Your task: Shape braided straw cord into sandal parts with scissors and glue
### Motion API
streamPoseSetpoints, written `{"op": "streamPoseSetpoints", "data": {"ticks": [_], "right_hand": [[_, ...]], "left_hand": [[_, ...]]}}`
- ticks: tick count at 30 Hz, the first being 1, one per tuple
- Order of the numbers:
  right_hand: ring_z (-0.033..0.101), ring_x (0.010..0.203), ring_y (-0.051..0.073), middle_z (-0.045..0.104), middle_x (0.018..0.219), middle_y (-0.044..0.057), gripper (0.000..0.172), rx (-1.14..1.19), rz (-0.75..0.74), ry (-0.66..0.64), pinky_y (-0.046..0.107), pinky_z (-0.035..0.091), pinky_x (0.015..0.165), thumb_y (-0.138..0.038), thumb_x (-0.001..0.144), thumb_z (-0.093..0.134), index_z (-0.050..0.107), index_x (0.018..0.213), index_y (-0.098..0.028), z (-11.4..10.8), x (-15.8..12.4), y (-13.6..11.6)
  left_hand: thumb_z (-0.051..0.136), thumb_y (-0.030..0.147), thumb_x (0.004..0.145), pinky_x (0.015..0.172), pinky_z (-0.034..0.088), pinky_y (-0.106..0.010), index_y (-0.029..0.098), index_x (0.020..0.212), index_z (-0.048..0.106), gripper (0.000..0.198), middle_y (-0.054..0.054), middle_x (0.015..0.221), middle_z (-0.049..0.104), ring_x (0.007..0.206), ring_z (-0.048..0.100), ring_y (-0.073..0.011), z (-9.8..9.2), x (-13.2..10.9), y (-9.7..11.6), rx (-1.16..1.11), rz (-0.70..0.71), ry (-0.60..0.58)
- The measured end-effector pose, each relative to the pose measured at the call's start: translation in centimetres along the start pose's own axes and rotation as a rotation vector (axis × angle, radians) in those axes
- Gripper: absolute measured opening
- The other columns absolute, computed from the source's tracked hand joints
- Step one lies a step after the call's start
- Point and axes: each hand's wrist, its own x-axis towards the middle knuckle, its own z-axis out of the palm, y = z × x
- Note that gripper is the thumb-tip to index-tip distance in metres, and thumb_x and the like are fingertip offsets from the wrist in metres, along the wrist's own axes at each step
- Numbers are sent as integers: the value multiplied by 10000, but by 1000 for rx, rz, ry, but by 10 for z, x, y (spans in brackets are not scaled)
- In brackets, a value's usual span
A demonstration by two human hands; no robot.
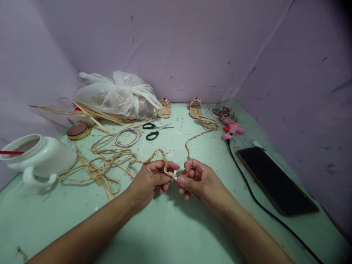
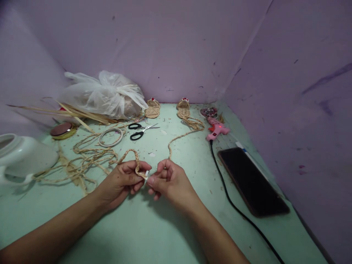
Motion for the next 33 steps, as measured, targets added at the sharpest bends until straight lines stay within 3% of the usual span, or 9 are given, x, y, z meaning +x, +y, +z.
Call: {"op": "streamPoseSetpoints", "data": {"ticks": [6,11,17,21,25,29,33], "right_hand": [[563,456,72,596,555,-57,371,8,-6,-19,149,437,385,-271,574,790,453,699,-178,-2,0,-2],[569,460,69,601,565,-44,342,49,21,-51,131,432,376,-240,603,777,459,710,-174,-2,-1,-1],[560,439,62,607,559,-35,389,110,84,-78,112,398,349,-242,597,779,397,644,-185,-1,-2,-1],[551,458,65,582,551,-44,349,66,66,-84,128,405,374,-257,591,777,452,690,-175,-2,-2,-3],[508,484,66,550,595,-44,317,-92,-66,-14,170,409,418,-254,581,759,468,679,-173,-1,-2,-6],[467,518,78,519,608,-38,172,-424,-334,207,202,390,475,-186,667,642,470,656,-185,0,-2,1],[483,548,96,524,629,-29,94,-811,-608,270,217,391,519,-102,724,540,499,715,-187,-2,-4,13]], "left_hand": [[667,171,576,382,300,-158,127,777,644,207,28,543,554,424,460,-52,-1,1,0,64,12,-18],[684,168,600,399,309,-165,210,992,643,396,34,755,553,444,466,-26,-3,1,-4,44,92,-6],[688,199,604,435,326,-175,147,770,649,178,11,597,559,494,476,-70,-6,2,-6,36,85,-100],[692,206,597,422,313,-172,143,710,602,157,23,593,554,464,452,-56,-4,3,-4,62,89,-82],[685,196,566,387,281,-168,135,674,573,168,52,501,515,404,412,-45,-1,2,-4,95,46,50],[676,236,572,365,225,-164,131,599,553,164,62,408,470,364,357,-36,5,-2,-5,156,-16,169],[592,238,583,367,211,-178,141,589,566,102,67,352,408,343,314,-47,18,-11,-5,275,-78,248]]}}
